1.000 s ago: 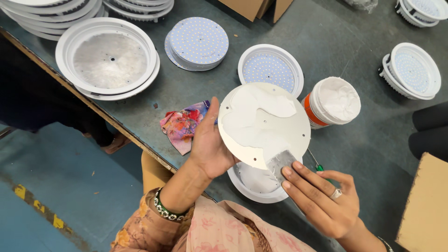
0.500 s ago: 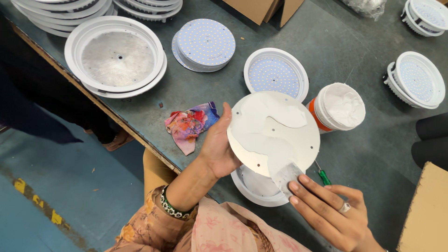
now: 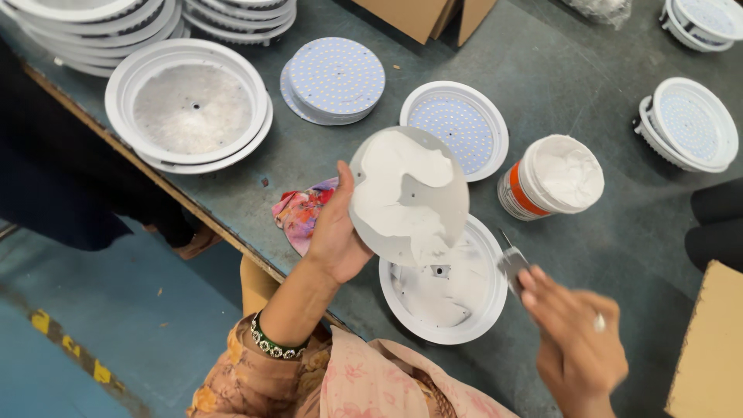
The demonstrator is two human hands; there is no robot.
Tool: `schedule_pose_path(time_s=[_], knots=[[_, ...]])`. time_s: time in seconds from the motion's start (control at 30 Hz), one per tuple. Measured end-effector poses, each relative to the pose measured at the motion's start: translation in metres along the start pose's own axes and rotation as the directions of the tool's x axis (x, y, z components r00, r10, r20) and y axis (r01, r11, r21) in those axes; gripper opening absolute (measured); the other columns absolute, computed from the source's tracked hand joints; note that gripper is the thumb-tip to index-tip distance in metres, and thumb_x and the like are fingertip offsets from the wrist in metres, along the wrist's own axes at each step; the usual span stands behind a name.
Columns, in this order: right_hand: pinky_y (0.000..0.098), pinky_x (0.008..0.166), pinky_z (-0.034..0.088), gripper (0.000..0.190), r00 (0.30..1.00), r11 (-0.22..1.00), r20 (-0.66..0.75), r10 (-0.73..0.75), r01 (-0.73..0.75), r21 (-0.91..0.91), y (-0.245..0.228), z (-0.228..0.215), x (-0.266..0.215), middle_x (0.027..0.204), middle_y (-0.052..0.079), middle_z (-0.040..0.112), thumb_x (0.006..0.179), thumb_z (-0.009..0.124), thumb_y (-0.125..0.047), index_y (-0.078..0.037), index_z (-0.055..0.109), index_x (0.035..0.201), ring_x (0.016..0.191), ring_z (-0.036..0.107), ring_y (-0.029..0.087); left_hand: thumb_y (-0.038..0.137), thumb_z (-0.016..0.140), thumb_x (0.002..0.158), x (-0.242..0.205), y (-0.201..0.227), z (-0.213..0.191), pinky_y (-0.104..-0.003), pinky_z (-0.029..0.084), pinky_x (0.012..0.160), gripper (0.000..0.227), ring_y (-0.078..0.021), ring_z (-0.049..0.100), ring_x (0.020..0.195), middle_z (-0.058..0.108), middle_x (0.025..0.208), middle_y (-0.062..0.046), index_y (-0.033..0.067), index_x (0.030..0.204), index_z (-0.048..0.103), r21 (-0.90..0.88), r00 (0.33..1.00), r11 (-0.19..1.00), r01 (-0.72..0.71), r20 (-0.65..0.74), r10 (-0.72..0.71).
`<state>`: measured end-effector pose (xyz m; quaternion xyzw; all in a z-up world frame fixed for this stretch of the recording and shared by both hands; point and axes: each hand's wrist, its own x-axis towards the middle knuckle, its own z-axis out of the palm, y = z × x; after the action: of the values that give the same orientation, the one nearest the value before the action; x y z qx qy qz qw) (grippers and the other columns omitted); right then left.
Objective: The person scoops white paste from a container and spreads it onto the underside of circular LED light fixtures using a small spatula. The person handles multiple fixtures one at a time, applying the paste to the interior surface and then placing them aside.
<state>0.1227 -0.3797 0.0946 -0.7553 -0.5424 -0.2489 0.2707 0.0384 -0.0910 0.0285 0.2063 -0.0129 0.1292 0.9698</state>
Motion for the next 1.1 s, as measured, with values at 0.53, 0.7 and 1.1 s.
schedule_pose_path(time_s=[0.53,0.7,1.1], knots=[[0.0332,0.086,0.048,0.028,0.984,0.977,0.134,-0.120,0.093,0.191,0.025,0.065,0.081,0.121,0.002,0.076,0.090,0.069,0.004,-0.009,0.072,0.115,0.101,0.074,0.017,0.057,0.034,0.108,-0.011,-0.029,0.000,-0.046,0.047,0.112,0.072,-0.0276,0.058,0.132,0.056,0.147,-0.014,0.0027,0.154,0.041,-0.096,0.997,0.993,0.071,0.002,-0.071],[0.0330,0.086,0.050,0.031,0.991,0.984,0.133,-0.030,0.005,0.180,0.019,0.059,0.049,0.121,0.003,0.075,0.089,0.067,0.008,-0.008,0.072,0.115,0.099,0.074,0.018,0.057,0.033,0.109,0.005,-0.042,0.004,-0.046,0.046,0.112,0.072,-0.0295,0.058,0.131,0.057,0.146,-0.016,0.0010,0.153,0.042,-0.165,0.997,0.984,0.065,0.041,-0.059],[0.0325,0.087,0.052,0.036,0.991,0.978,0.071,0.116,-0.126,0.164,-0.008,0.042,0.006,0.115,0.004,0.077,0.080,0.066,0.011,-0.006,0.073,0.111,0.096,0.073,0.021,0.054,0.033,0.110,0.024,-0.049,0.007,-0.049,0.045,0.113,0.067,-0.0309,0.058,0.131,0.057,0.144,-0.016,0.0025,0.152,0.042,-0.173,1.000,0.985,0.013,-0.015,-0.016]])
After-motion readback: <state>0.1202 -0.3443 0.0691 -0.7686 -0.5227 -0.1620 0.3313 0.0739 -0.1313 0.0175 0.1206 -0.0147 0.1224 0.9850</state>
